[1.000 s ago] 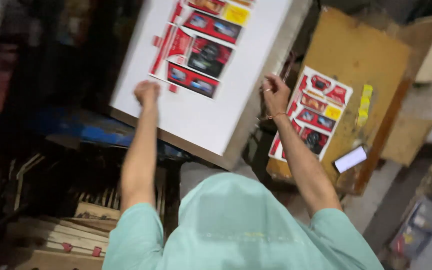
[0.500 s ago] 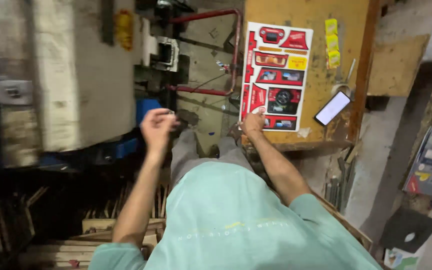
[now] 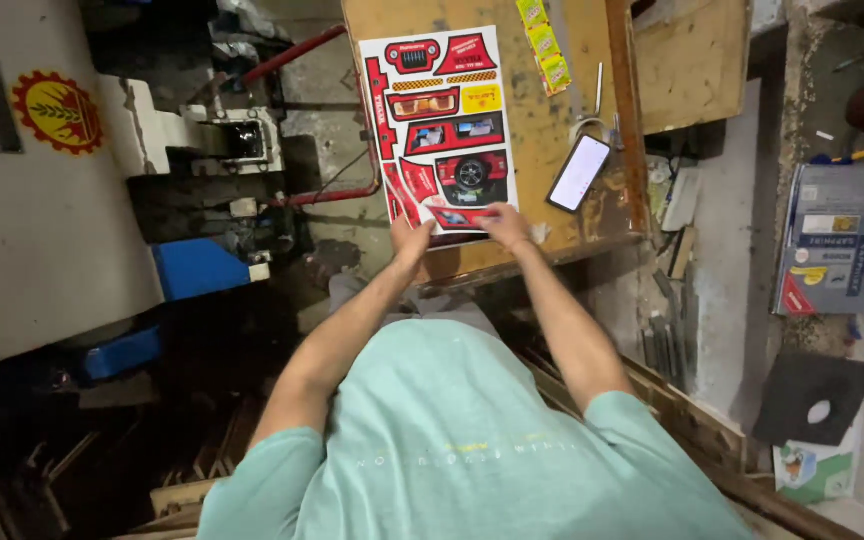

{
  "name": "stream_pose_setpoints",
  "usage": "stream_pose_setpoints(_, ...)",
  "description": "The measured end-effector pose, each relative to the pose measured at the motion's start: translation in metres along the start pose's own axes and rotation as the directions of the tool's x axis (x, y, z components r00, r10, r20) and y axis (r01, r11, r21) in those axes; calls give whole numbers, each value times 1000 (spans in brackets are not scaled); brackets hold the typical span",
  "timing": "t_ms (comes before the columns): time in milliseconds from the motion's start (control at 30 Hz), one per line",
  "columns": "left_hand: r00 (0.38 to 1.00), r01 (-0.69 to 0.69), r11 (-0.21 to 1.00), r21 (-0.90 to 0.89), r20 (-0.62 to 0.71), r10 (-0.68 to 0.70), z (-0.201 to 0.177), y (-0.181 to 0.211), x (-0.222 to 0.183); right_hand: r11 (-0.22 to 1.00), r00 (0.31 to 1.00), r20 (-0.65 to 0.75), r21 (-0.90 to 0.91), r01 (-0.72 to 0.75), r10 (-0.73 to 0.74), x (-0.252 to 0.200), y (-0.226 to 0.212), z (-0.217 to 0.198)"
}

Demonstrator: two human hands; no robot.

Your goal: Repeatedly retrieving printed decal sheets from a machine and placing them on a stack.

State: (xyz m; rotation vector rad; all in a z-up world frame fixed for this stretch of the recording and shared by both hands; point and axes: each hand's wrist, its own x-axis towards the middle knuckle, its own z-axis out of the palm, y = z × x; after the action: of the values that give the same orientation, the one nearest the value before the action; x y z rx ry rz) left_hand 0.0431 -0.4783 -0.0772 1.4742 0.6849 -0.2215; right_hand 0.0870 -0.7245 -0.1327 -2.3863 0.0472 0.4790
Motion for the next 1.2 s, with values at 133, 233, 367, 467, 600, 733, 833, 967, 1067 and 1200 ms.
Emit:
stream_pose_setpoints(133,963,-270,955,124,26,269,-20,92,-42,988,982,-102,26,-155,157,-7,38,-25)
stream_pose_setpoints(233,938,-328,944,46,133,319,-56,152,-69,324,885,445,824,-465,139,10,33,-2)
stream_pose_setpoints(367,839,-527,849,-41,133,528,-144,213,-98,100,830,509,860,-500,-229,-8,-141,-29)
stream_pose_setpoints(467,793,-608,794,3,-26,608,-231,230,-108,143,813,490,871,-469,-316,-4,-249,-35)
stream_pose_setpoints(600,810,-554,827,-96,-290,509,-336,224,-101,263,838,406,908,-326,-365,18,-336,-13)
stream_pose_setpoints(733,848,-452,864,-222,-409,338,-431,183,-54,344,872,382,898,-272,-307,13,-457,43)
stream_pose_setpoints(833,876,-324,917,-233,-439,198,-485,122,20,431,915,321,881,-195,-242,45,-463,135)
stream_pose_setpoints(967,856,-60,981,-184,-514,-44,-511,78,101,680,986,159,728,-82,-51,92,-439,234)
stream_pose_setpoints(1067,815,33,994,-108,-572,-89,-510,76,131,812,999,21,583,-42,37,120,-429,246)
stream_pose_setpoints(1200,696,-84,972,220,-685,215,-509,10,186,839,989,147,541,-56,-29,143,-418,222)
